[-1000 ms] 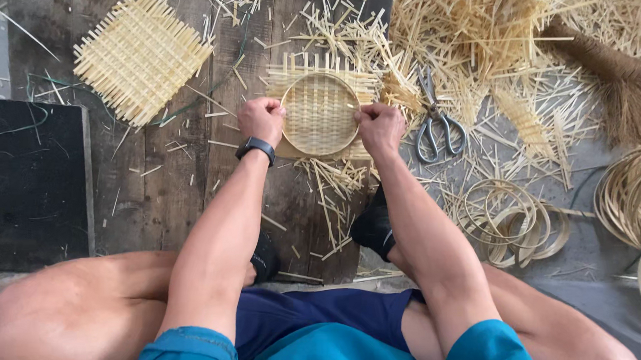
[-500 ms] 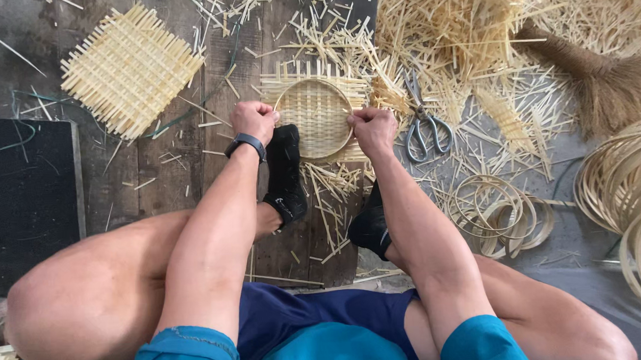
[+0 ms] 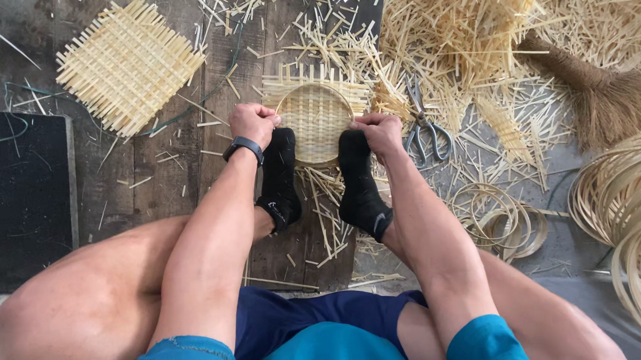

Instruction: The person weaves bamboo strips through a circular frame and trims the excess material using shears to construct a small tray.

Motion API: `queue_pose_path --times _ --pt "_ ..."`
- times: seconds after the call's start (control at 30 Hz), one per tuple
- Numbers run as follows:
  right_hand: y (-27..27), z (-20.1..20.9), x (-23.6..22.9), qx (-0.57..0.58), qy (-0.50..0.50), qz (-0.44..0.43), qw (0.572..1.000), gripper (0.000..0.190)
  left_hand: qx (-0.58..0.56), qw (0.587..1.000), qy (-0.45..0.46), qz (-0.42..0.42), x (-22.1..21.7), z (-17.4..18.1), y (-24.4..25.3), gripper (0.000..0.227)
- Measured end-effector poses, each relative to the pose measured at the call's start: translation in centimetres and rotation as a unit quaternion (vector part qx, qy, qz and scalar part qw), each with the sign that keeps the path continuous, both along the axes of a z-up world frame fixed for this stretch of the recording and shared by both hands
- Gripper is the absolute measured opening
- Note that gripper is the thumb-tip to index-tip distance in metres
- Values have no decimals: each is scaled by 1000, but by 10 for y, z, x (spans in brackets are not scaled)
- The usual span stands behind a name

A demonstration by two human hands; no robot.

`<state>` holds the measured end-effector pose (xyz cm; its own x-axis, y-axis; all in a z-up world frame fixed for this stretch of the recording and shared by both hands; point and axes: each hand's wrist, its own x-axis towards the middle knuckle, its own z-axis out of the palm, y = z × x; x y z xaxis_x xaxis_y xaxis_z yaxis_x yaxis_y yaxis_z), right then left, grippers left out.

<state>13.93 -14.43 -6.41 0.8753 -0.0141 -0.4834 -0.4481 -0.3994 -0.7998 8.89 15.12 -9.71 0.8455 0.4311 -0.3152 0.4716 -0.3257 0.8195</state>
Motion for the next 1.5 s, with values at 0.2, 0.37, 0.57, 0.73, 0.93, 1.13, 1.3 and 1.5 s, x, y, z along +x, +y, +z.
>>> queue_pose_path --times 0.2,0.37,0.57,0.73,0.93,1.13,1.3,1.5 --pt "32 82 16 -249 26 151 956 37 159 973 32 -164 26 30 10 19" --pt "114 83 -38 -516 -264 544 606 87 186 922 -219 -261 66 27 -20 12" --pt "112 49 -57 -355 -279 523 723 89 93 939 -220 -245 66 3 -29 17" --pt "106 18 -65 -384 -390 488 679 81 25 948 -237 -213 55 -5 -35 18" --pt "108 35 -57 -360 -407 450 709 77 23 950 -221 -218 64 1 -34 18" --pt "80 35 16 -176 -390 341 837 46 66 938 -231 -252 67 -3 -31 15" --pt "80 -2 47 -101 -247 184 946 17 1 961 -193 -200 68 -6 -34 20" --pt "71 -21 60 -21 -52 122 991 22 -131 982 -62 -122 74 -12 -33 28"
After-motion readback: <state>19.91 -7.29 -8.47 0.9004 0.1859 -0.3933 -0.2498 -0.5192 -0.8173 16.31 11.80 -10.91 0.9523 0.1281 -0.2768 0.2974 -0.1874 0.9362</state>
